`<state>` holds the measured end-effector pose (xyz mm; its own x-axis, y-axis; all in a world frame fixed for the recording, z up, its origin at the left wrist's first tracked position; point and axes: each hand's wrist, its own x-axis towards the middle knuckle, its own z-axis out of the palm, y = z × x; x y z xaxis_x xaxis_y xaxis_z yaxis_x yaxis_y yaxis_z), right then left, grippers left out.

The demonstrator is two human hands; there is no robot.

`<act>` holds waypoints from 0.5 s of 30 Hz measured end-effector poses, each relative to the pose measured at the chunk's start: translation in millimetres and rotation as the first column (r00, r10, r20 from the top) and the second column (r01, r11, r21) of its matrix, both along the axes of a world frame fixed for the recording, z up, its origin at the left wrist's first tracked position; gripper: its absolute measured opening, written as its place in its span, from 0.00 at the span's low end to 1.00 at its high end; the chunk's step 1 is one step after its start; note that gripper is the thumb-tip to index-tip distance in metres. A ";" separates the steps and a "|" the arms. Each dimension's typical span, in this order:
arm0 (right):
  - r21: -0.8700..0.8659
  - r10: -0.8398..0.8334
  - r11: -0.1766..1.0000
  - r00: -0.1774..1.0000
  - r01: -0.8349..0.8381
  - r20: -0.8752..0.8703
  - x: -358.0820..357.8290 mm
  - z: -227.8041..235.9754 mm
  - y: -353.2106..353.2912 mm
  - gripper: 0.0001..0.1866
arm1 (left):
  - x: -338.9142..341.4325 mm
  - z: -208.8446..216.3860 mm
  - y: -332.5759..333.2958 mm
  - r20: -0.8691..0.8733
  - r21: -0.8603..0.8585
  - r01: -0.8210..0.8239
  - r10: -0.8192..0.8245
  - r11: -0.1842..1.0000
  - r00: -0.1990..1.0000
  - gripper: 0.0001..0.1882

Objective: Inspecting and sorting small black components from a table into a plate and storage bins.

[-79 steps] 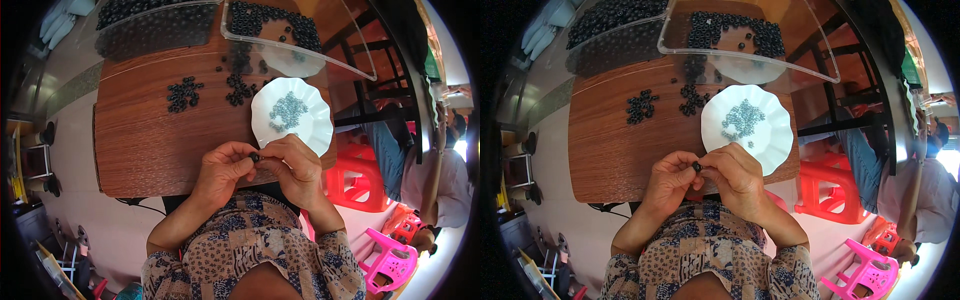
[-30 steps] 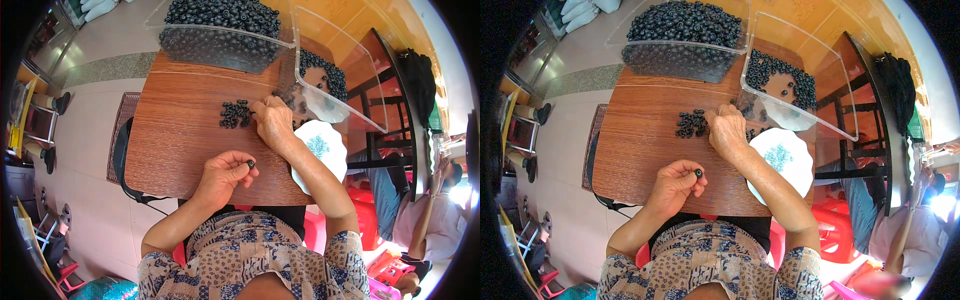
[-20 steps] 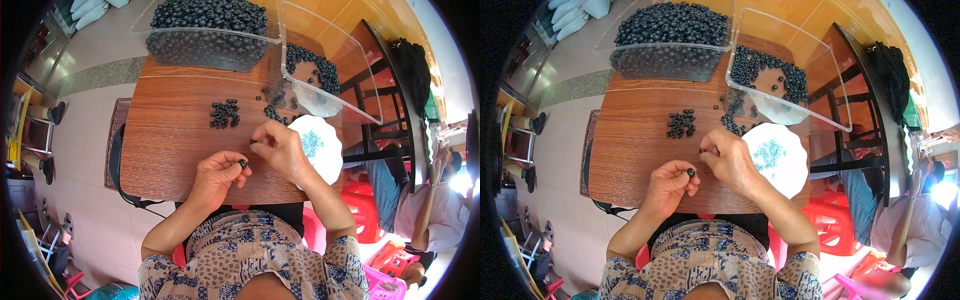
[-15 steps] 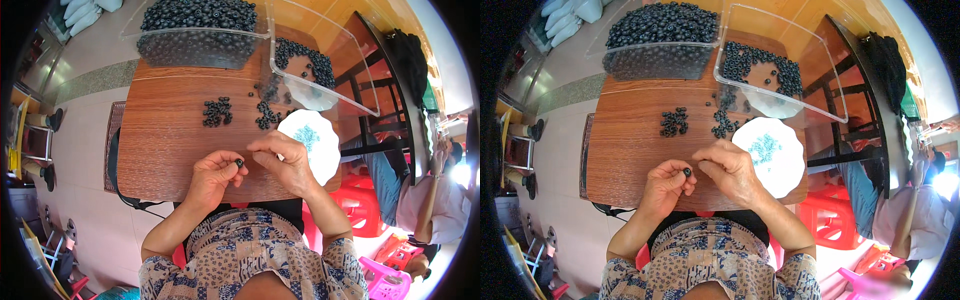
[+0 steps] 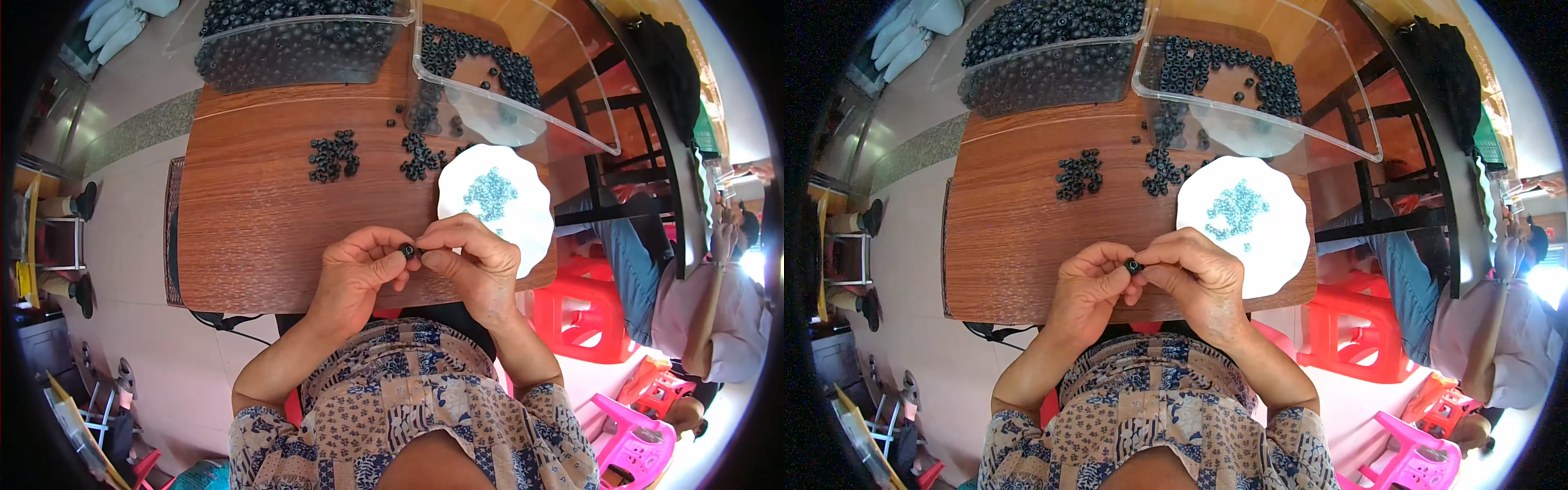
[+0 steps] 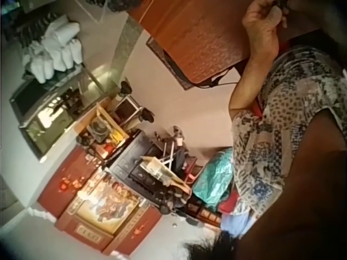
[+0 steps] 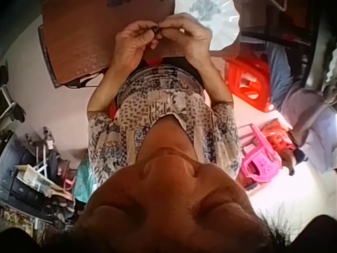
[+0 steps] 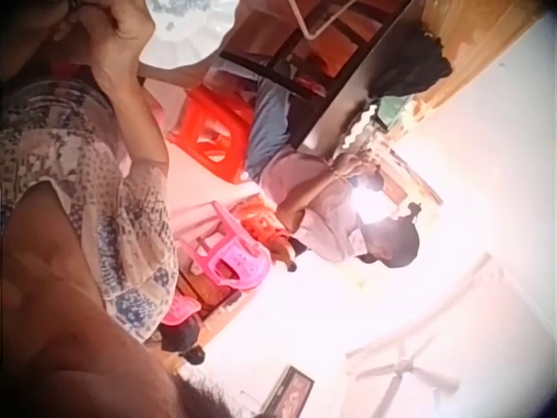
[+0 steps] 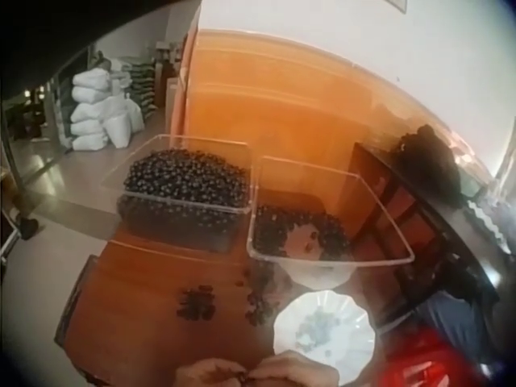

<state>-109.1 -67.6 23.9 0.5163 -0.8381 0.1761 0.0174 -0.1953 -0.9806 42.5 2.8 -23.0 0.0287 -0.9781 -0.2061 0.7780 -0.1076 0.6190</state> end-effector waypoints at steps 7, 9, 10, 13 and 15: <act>-0.087 -0.019 0.996 0.999 0.017 -0.028 -3.8 0.4 2.3 0.12 | -7.4 4.0 0.3 0.077 -0.037 -0.026 0.029 0.999 0.997 0.12; -0.208 -0.011 0.978 0.998 -0.001 -0.056 -7.2 -3.5 -0.1 0.12 | -8.8 5.4 -0.3 0.089 -0.045 -0.030 0.034 0.999 0.995 0.10; -0.208 -0.010 0.978 0.998 -0.002 -0.058 -7.5 -4.3 -0.3 0.12 | -9.5 5.4 -0.7 0.104 -0.052 -0.034 0.039 0.998 0.994 0.09; -0.192 -0.006 0.981 1.000 0.002 -0.019 -6.3 -7.1 0.1 0.11 | -10.8 5.6 -1.0 0.149 -0.051 -0.038 0.046 0.998 0.988 0.09; -0.170 -0.034 0.985 0.999 0.034 0.003 -5.7 -9.6 1.5 0.11 | -13.4 8.4 -0.3 0.166 -0.034 -0.055 0.060 0.998 0.984 0.09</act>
<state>-114.8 -66.1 14.3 0.4884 -0.8129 0.3173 0.0082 -0.3593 -0.9332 29.1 2.4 -14.6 0.1163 -0.9793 -0.1654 0.6682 -0.0461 0.7426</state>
